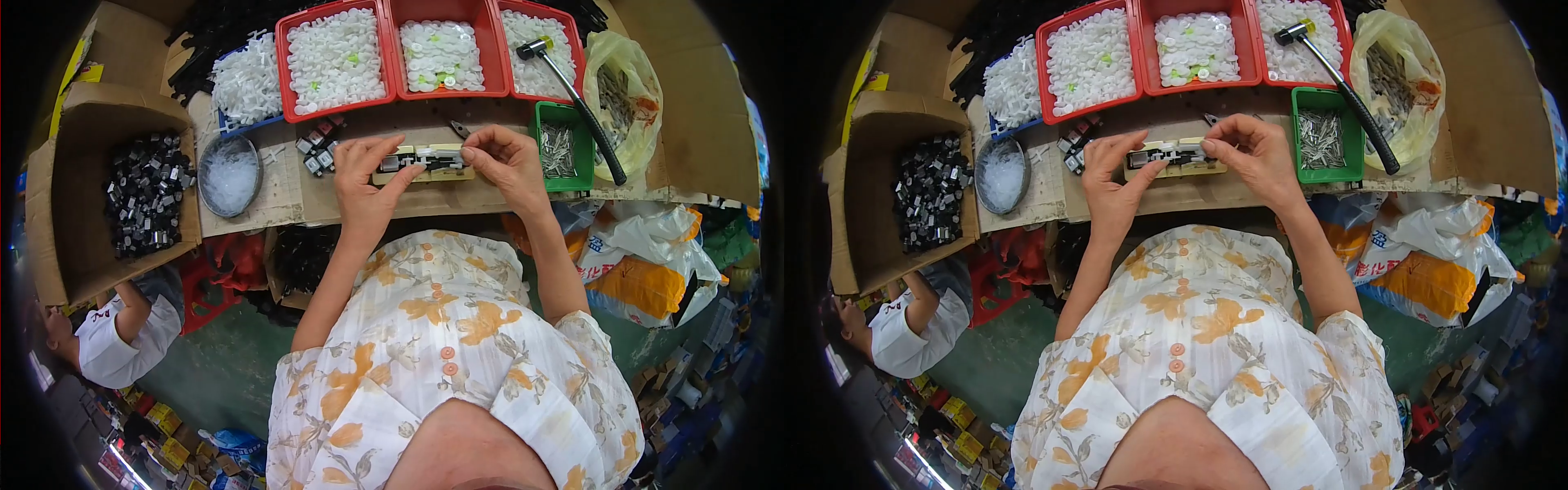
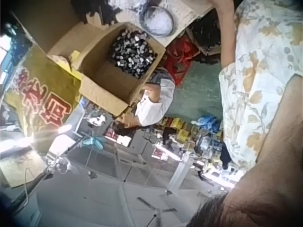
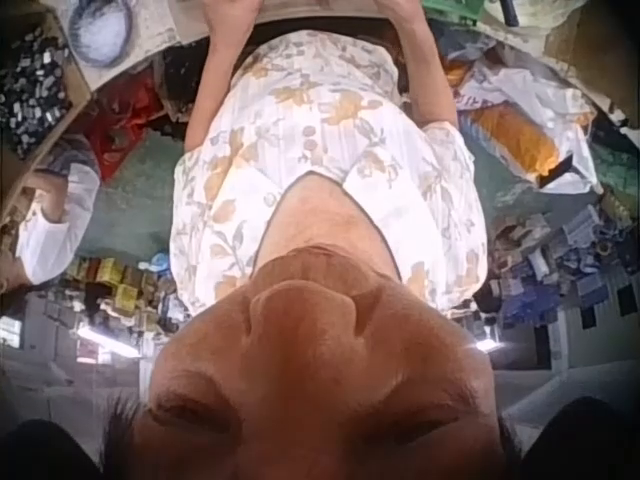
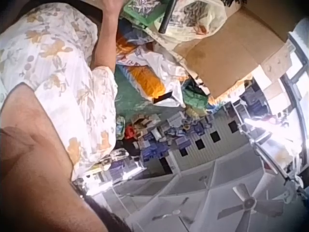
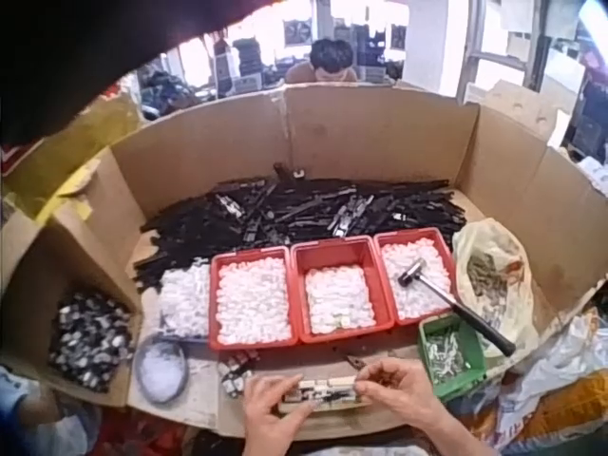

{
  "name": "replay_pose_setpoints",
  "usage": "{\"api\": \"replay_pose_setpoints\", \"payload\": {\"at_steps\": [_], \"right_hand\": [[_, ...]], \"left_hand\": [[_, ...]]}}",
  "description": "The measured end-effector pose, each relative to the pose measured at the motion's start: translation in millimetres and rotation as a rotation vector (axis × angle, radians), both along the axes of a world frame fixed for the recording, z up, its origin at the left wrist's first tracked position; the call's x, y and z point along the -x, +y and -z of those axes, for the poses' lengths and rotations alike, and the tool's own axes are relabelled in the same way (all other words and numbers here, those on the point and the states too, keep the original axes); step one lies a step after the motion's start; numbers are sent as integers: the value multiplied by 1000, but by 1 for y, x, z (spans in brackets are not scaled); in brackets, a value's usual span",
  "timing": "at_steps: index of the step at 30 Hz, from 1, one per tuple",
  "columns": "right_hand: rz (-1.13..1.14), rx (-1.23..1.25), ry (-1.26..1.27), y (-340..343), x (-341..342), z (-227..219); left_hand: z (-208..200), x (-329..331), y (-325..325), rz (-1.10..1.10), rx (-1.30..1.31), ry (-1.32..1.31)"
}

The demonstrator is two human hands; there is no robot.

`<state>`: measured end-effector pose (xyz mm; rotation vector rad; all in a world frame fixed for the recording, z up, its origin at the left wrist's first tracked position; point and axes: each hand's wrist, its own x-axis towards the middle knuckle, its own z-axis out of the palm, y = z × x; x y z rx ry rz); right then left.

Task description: The person assembles small plastic housings, metal terminals, white washers, and plastic pins by hand on a workbench, using a hammer and pliers to join the components.

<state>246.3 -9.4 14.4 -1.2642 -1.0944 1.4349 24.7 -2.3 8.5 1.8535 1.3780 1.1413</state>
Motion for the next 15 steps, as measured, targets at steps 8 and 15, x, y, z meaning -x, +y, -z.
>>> {"api": "replay_pose_setpoints", "payload": {"at_steps": [8,15], "right_hand": [[-24,-3,-181,-2,-9,13],[-84,-10,-298,5,-6,18]], "left_hand": [[16,-7,3,38,-126,174],[16,-8,5,105,-165,235]]}}
